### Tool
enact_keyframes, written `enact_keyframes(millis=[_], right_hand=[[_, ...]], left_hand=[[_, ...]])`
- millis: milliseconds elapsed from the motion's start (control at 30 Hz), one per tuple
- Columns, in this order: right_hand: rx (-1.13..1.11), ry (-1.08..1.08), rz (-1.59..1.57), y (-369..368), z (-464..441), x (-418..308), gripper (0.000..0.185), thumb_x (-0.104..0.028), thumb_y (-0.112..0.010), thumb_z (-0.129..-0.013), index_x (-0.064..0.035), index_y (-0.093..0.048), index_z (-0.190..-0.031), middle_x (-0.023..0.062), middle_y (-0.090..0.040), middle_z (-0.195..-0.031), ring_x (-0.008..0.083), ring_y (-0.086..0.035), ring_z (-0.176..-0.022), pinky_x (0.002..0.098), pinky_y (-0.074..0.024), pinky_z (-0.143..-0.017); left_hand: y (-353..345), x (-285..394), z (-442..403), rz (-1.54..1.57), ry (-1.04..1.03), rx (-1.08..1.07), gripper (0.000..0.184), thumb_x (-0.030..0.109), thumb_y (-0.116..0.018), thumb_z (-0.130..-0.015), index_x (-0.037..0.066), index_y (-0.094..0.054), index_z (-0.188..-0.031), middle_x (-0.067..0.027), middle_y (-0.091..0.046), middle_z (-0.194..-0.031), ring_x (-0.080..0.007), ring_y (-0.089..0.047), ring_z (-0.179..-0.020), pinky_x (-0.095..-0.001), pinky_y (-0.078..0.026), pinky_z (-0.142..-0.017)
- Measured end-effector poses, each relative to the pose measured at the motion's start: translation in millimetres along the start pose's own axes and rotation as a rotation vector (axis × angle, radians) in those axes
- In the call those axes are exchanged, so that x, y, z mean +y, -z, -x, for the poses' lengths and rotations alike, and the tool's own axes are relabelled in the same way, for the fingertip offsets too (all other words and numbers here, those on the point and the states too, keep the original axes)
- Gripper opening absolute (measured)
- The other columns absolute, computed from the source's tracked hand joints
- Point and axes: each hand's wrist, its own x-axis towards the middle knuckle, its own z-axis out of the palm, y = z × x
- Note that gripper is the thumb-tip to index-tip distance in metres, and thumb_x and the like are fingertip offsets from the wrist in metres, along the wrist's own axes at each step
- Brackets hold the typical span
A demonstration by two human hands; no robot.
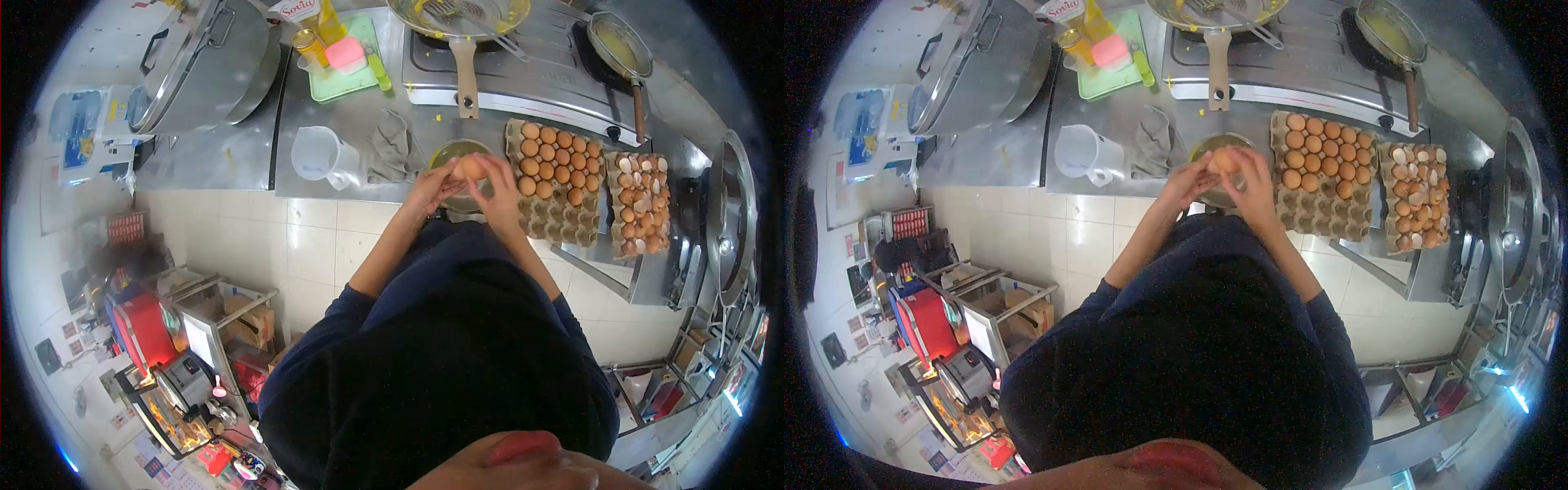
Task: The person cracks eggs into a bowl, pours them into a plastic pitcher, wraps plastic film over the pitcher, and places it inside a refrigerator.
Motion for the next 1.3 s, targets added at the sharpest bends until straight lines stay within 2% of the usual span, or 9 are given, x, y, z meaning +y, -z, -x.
enact_keyframes(millis=[67,133,167,267,333,667,767,933,1300], right_hand=[[0.045,-0.150,-0.071,-6.4,2.2,2.0,0.046,-0.008,-0.072,-0.081,-0.0075,-0.058,-0.125,0.0136,-0.059,-0.112,0.0250,-0.061,-0.098,0.0313,-0.0519,-0.080],[0.006,-0.799,-0.901,-7.8,8.4,13.4,0.039,-0.015,-0.067,-0.090,-0.0078,-0.053,-0.125,0.0121,-0.060,-0.109,0.0204,-0.063,-0.093,0.0285,-0.0509,-0.074],[-0.083,-0.982,-1.035,-4.0,6.0,13.8,0.034,-0.021,-0.062,-0.095,-0.0068,-0.049,-0.124,0.0103,-0.061,-0.104,0.0177,-0.064,-0.089,0.0279,-0.0505,-0.070],[-0.117,-1.041,-1.297,-3.9,12.3,16.7,0.031,-0.021,-0.062,-0.095,-0.0035,-0.050,-0.119,0.0108,-0.062,-0.104,0.0174,-0.064,-0.087,0.0276,-0.0507,-0.068],[-0.137,-1.013,-1.260,-2.8,12.0,10.5,0.031,-0.022,-0.062,-0.096,-0.0042,-0.051,-0.119,0.0087,-0.062,-0.103,0.0156,-0.064,-0.087,0.0265,-0.0496,-0.070],[-0.090,-0.632,-0.552,-22.5,22.7,14.2,0.041,-0.012,-0.072,-0.082,-0.0004,-0.062,-0.120,0.0089,-0.066,-0.111,0.0141,-0.065,-0.089,0.0273,-0.0540,-0.075],[-0.054,-0.717,-0.561,-36.4,27.3,25.5,0.044,-0.010,-0.073,-0.078,-0.0040,-0.063,-0.121,0.0086,-0.067,-0.109,0.0139,-0.066,-0.087,0.0268,-0.0544,-0.076],[0.054,-0.671,-0.398,-48.0,30.8,26.1,0.044,-0.010,-0.074,-0.076,-0.0060,-0.065,-0.119,0.0096,-0.069,-0.107,0.0157,-0.068,-0.083,0.0273,-0.0553,-0.074],[0.058,-0.636,-0.382,-51.8,33.6,23.5,0.046,0.000,-0.069,-0.080,-0.0049,-0.063,-0.125,0.0078,-0.064,-0.113,0.0116,-0.063,-0.089,0.0239,-0.0534,-0.077]], left_hand=[[5.7,6.8,2.6,-0.004,0.003,-0.003,0.039,0.029,-0.065,-0.094,-0.007,-0.063,-0.109,-0.0094,-0.067,-0.093,-0.0196,-0.068,-0.086,-0.0308,-0.058,-0.082],[9.8,10.7,6.8,-0.137,-0.224,-0.069,0.032,0.023,-0.065,-0.093,-0.001,-0.064,-0.114,-0.0051,-0.066,-0.091,-0.0151,-0.065,-0.083,-0.0249,-0.054,-0.080],[14.4,12.0,3.9,-0.145,-0.212,-0.079,0.032,0.023,-0.065,-0.093,-0.001,-0.064,-0.114,-0.0051,-0.066,-0.091,-0.0151,-0.065,-0.083,-0.0249,-0.054,-0.080],[23.1,20.9,-4.6,-0.224,-0.255,-0.341,0.031,0.020,-0.067,-0.091,0.003,-0.065,-0.116,-0.0014,-0.065,-0.090,-0.0116,-0.061,-0.079,-0.0210,-0.049,-0.078],[10.3,38.1,10.3,-0.793,-0.320,-0.302,0.039,0.022,-0.070,-0.088,-0.001,-0.062,-0.119,-0.0007,-0.067,-0.093,-0.0090,-0.060,-0.087,-0.0220,-0.046,-0.077],[21.5,35.9,-2.8,-0.943,-0.321,-0.270,0.042,0.022,-0.076,-0.083,-0.002,-0.066,-0.116,-0.0048,-0.072,-0.092,-0.0066,-0.061,-0.081,-0.0226,-0.048,-0.075],[18.3,27.1,-4.6,-1.056,-0.533,-0.158,0.044,0.027,-0.081,-0.076,0.001,-0.070,-0.110,-0.0120,-0.073,-0.081,-0.0106,-0.065,-0.072,-0.0267,-0.051,-0.070],[17.0,12.0,-8.9,-1.121,-0.712,-0.040,0.046,0.026,-0.080,-0.074,0.001,-0.069,-0.112,-0.0161,-0.071,-0.098,-0.0244,-0.070,-0.084,-0.0328,-0.053,-0.075],[17.9,5.2,-9.1,-1.108,-0.745,-0.029,0.046,0.022,-0.082,-0.070,0.003,-0.069,-0.109,-0.0180,-0.069,-0.099,-0.0327,-0.069,-0.089,-0.0346,-0.054,-0.078]])
